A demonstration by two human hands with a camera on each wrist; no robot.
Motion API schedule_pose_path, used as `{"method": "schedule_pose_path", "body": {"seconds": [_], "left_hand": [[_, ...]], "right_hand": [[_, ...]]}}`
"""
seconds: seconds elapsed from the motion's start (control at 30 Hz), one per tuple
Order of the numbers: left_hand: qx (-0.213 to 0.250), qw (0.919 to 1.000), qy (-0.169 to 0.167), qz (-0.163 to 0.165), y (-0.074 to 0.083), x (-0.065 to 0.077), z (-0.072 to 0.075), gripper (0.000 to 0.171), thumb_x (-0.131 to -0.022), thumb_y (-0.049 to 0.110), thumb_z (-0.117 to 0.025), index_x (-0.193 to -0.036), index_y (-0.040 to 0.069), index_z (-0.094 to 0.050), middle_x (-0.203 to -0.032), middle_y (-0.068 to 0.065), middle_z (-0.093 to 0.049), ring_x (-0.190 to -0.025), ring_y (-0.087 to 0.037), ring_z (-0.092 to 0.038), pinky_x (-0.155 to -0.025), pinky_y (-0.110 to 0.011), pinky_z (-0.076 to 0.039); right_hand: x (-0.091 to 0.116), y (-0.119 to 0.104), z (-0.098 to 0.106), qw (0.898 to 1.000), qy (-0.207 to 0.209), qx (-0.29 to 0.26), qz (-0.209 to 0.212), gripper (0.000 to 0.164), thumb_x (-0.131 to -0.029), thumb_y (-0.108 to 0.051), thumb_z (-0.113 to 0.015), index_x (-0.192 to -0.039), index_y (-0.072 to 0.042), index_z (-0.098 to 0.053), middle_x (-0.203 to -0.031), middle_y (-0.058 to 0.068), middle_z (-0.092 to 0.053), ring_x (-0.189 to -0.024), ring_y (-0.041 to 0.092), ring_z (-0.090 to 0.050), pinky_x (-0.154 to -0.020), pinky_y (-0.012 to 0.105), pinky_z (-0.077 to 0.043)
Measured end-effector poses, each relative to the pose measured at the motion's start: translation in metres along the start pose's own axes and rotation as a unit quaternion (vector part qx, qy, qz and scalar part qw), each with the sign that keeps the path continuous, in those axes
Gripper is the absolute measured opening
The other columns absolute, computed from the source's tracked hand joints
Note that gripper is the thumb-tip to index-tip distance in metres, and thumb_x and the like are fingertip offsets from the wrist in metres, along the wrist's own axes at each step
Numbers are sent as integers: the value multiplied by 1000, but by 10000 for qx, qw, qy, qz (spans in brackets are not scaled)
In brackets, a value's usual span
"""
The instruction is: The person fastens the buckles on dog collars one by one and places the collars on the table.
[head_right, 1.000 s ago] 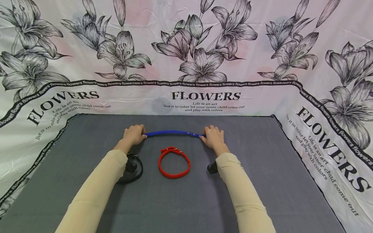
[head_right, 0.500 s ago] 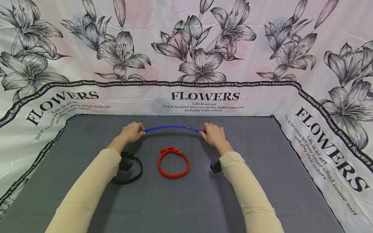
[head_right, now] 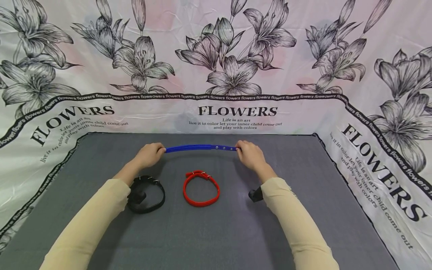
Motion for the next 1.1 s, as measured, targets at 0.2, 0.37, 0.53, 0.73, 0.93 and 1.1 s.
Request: {"method": "schedule_pose_path", "body": {"seconds": [0.2, 0.37, 0.53, 0.73, 0.93, 1.1], "left_hand": [[405, 9986, 347, 55, -5, 4, 4, 28, -98, 22, -44, -112, 5, -62, -77, -6, -60, -57, -16, -48, -52, -29, -36], [1050, 9927, 577, 142, -9, 8, 6, 25, -95, 26, -51, -109, 9, -63, -81, -4, -69, -66, -16, -60, -56, -29, -42], [1615, 9845, 683, 75, -9, 10, 9, 24, -93, 27, -55, -105, 8, -64, -81, -7, -71, -69, -19, -65, -57, -28, -46], [2286, 9717, 595, 44, -10, 11, 10, 25, -94, 25, -54, -107, 6, -61, -89, -13, -70, -72, -25, -68, -65, -33, -53], [3156, 9471, 569, 98, -13, 13, 10, 27, -94, 22, -54, -114, 4, -58, -96, -19, -69, -77, -36, -67, -72, -43, -54], [3491, 9340, 758, 7, -14, 13, 13, 27, -92, 28, -57, -111, 9, -60, -93, -19, -69, -76, -40, -65, -69, -39, -55]], "right_hand": [[2, 2, 4, 9996, 8, -251, -125, 15, -91, -13, -53, -100, -7, -64, -83, 7, -65, -55, 15, -48, -51, 31, -38], [4, 4, 3, 9977, -208, -542, -345, 14, -89, -15, -58, -100, -10, -64, -91, 10, -69, -49, 12, -47, -47, 27, -34], [5, 0, 1, 9960, -383, -728, -364, 15, -88, -17, -60, -100, -10, -63, -94, 10, -70, -51, 11, -55, -47, 27, -38], [3, -2, 1, 9842, -643, -1523, -642, 15, -91, -18, -56, -101, -7, -60, -89, 11, -71, -65, 24, -67, -55, 30, -50], [4, 1, -1, 9552, -936, -2617, -1017, 26, -93, -23, -55, -112, -6, -57, -104, 18, -67, -84, 32, -67, -72, 42, -54], [5, 2, -2, 9146, -1010, -3747, -1140, 37, -93, -25, -56, -124, -6, -51, -115, 23, -61, -99, 38, -62, -81, 48, -50]]}}
Point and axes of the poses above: each hand's wrist, its own x-axis away from the middle knuckle, its own z-axis out of the back of the hand, y = z × x, the point moved 8 cm from there along -x, towards the middle knuckle
